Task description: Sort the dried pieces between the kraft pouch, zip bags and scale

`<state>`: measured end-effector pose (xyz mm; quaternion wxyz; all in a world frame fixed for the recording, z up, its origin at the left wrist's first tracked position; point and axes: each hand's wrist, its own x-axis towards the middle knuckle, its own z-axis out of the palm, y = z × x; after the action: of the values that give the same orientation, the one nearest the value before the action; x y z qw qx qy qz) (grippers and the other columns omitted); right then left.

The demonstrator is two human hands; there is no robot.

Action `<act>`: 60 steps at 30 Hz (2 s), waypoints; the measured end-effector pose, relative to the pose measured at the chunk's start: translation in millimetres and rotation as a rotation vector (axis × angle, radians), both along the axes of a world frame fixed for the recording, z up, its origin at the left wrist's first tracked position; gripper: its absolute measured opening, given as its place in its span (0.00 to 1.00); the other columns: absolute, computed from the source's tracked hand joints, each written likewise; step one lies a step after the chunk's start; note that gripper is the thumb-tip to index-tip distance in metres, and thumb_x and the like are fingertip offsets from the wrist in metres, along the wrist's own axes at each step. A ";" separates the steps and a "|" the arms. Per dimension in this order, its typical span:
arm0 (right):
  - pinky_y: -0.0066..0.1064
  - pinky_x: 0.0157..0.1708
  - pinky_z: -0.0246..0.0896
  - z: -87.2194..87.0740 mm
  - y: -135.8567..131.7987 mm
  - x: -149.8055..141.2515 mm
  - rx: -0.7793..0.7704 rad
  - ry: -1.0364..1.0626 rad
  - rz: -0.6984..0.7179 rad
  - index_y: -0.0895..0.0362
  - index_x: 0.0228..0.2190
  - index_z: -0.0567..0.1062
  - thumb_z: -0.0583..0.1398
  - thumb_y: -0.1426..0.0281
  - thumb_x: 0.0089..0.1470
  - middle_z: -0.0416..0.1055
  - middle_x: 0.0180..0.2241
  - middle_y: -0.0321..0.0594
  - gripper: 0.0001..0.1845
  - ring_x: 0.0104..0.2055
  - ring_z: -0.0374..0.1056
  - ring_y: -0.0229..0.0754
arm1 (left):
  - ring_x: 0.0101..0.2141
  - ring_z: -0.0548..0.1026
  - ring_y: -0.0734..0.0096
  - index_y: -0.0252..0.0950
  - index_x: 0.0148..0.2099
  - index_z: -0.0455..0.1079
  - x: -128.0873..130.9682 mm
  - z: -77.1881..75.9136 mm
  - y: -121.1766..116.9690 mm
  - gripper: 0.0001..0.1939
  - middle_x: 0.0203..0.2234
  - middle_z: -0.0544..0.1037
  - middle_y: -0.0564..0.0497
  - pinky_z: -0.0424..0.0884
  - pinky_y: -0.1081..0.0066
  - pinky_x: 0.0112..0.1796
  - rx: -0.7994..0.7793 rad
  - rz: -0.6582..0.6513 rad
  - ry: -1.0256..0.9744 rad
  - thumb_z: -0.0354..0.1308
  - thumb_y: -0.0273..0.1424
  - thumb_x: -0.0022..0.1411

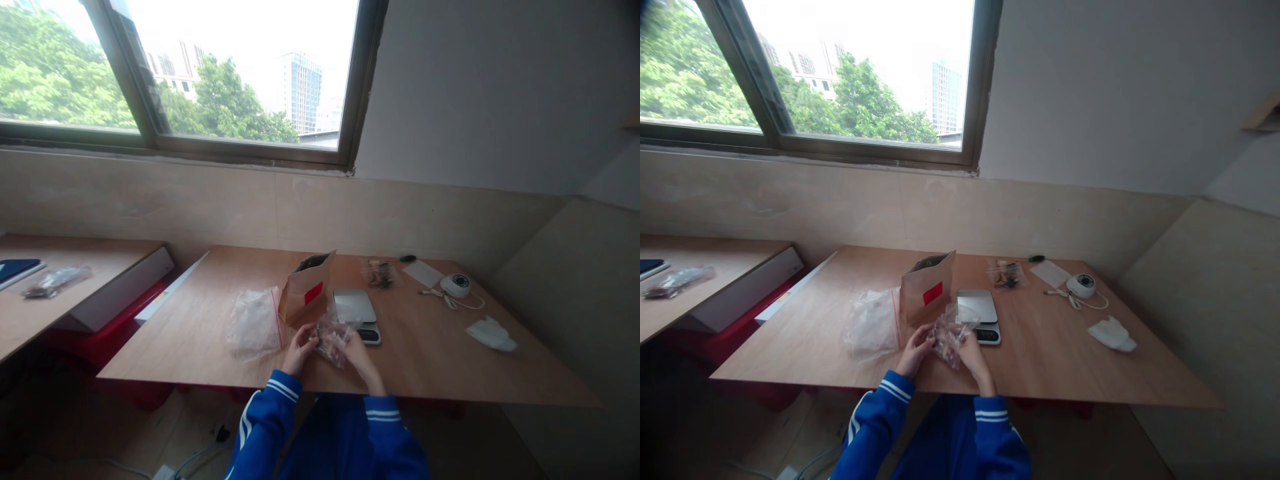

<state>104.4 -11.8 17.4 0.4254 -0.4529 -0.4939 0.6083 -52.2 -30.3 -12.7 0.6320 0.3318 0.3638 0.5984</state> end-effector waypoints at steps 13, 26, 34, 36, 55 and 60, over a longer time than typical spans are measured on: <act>0.44 0.48 0.65 -7.1 0.8 -9.8 0.131 -0.044 -0.051 0.52 0.38 0.76 0.67 0.56 0.40 0.75 0.43 0.42 0.22 0.46 0.71 0.50 | 0.30 0.73 0.72 0.32 0.31 0.70 -2.2 7.6 -1.5 0.15 0.27 0.76 0.51 0.68 0.71 0.35 0.045 0.069 0.085 0.69 0.35 0.44; 0.39 0.43 0.68 22.5 -8.7 -3.9 0.060 0.019 0.049 0.54 0.37 0.78 0.69 0.58 0.38 0.78 0.38 0.42 0.22 0.42 0.73 0.50 | 0.26 0.70 0.75 0.32 0.30 0.69 -1.8 5.1 0.1 0.16 0.24 0.73 0.53 0.66 0.75 0.29 0.049 0.030 0.113 0.67 0.38 0.46; 0.39 0.41 0.67 39.7 -6.9 35.4 0.088 -0.045 -0.052 0.56 0.35 0.78 0.68 0.60 0.40 0.77 0.38 0.44 0.20 0.40 0.73 0.49 | 0.24 0.68 0.79 0.34 0.33 0.68 -2.3 0.5 1.8 0.18 0.24 0.70 0.55 0.65 0.77 0.26 -0.029 0.113 0.031 0.67 0.40 0.45; 0.40 0.41 0.67 53.3 -2.2 49.3 0.096 -0.066 -0.084 0.56 0.37 0.77 0.68 0.59 0.40 0.77 0.38 0.45 0.21 0.40 0.73 0.49 | 0.24 0.68 0.79 0.34 0.33 0.68 -2.0 1.2 1.6 0.19 0.25 0.70 0.56 0.65 0.77 0.25 -0.063 0.124 -0.005 0.68 0.41 0.44; 0.28 0.35 0.66 183.1 95.6 -43.1 0.689 -0.161 0.239 0.55 0.41 0.76 0.61 0.63 0.50 0.76 0.34 0.38 0.16 0.36 0.71 0.38 | 0.22 0.67 0.82 0.34 0.31 0.66 -1.6 6.6 0.0 0.19 0.23 0.71 0.56 0.62 0.78 0.24 -0.094 0.110 -0.072 0.68 0.41 0.43; 0.29 0.38 0.67 178.1 99.9 -47.4 0.713 -0.188 0.212 0.54 0.41 0.76 0.61 0.64 0.50 0.76 0.37 0.39 0.15 0.37 0.72 0.38 | 0.23 0.68 0.82 0.34 0.31 0.66 -1.7 4.8 0.8 0.19 0.23 0.71 0.56 0.63 0.78 0.25 -0.095 0.103 -0.089 0.68 0.40 0.44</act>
<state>57.0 88.1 195.5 0.4439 -0.2769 -0.7552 0.3948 -53.9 -29.5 -7.9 0.6309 0.2553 0.3800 0.6263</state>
